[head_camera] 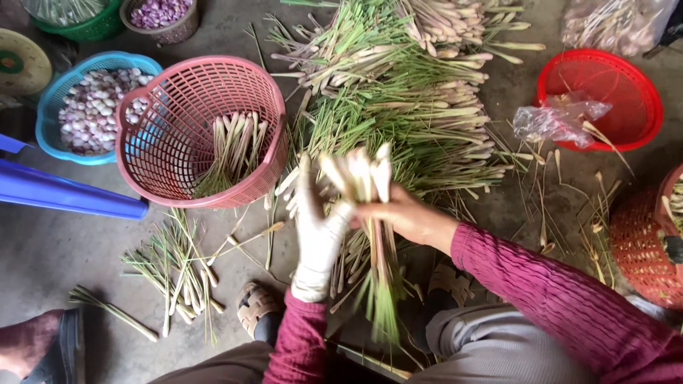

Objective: Cleaning and sorting lemongrass stalks by stripping off outer leaves and placing them in a basket

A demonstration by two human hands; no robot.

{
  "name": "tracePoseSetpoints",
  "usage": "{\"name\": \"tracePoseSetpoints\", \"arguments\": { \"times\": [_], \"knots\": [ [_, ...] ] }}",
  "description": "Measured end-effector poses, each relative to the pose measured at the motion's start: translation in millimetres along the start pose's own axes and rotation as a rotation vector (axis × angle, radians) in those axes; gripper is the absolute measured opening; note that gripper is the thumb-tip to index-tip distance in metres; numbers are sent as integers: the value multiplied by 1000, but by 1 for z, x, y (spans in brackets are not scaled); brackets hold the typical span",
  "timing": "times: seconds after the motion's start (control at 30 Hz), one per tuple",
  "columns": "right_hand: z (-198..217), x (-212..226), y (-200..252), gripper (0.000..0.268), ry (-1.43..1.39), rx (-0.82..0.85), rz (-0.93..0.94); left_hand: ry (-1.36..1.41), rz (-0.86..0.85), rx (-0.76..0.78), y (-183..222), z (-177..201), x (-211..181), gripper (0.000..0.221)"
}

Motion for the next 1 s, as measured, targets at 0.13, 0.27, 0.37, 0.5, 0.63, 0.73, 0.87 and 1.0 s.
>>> {"name": "tracePoseSetpoints", "arguments": {
  "times": [0.13, 0.27, 0.37, 0.5, 0.63, 0.73, 0.87, 1.0],
  "knots": [
    [29, 16, -8, 24, -382, -146, 194, -306, 212, 324, 27, -29, 66, 90],
    [34, 37, -12, 66, -377, -181, 207, -758, 287, 412, 1, -25, 57, 35],
    [40, 53, 0, 86, -57, -249, 253, -1130, -462, 295, -71, 38, 66, 32],
    [68, 42, -1, 79, -65, -388, 143, -1309, 481, 205, -197, 120, 68, 55],
    [90, 29, -7, 73, -21, -530, 5, -1672, 170, -151, -282, 261, 179, 50],
    [105, 20, -15, 69, 39, -541, -82, -1693, 47, -199, -290, 264, 181, 40],
    [124, 12, -31, 70, 266, -511, -156, -1820, 204, -27, -300, 234, 165, 88],
    [131, 21, -44, 66, 290, -524, -210, 151, 164, -92, -224, 108, 62, 51]
  ]
}}
Point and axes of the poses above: each hand's wrist, its own y-axis away from the middle knuckle, its own z-axis out of the back of the hand, x = y × z, the point moved 7 cm from there along -y, towards the middle knuckle, and after that the axes turned 5 degrees about -x, right-handed, at the moved point
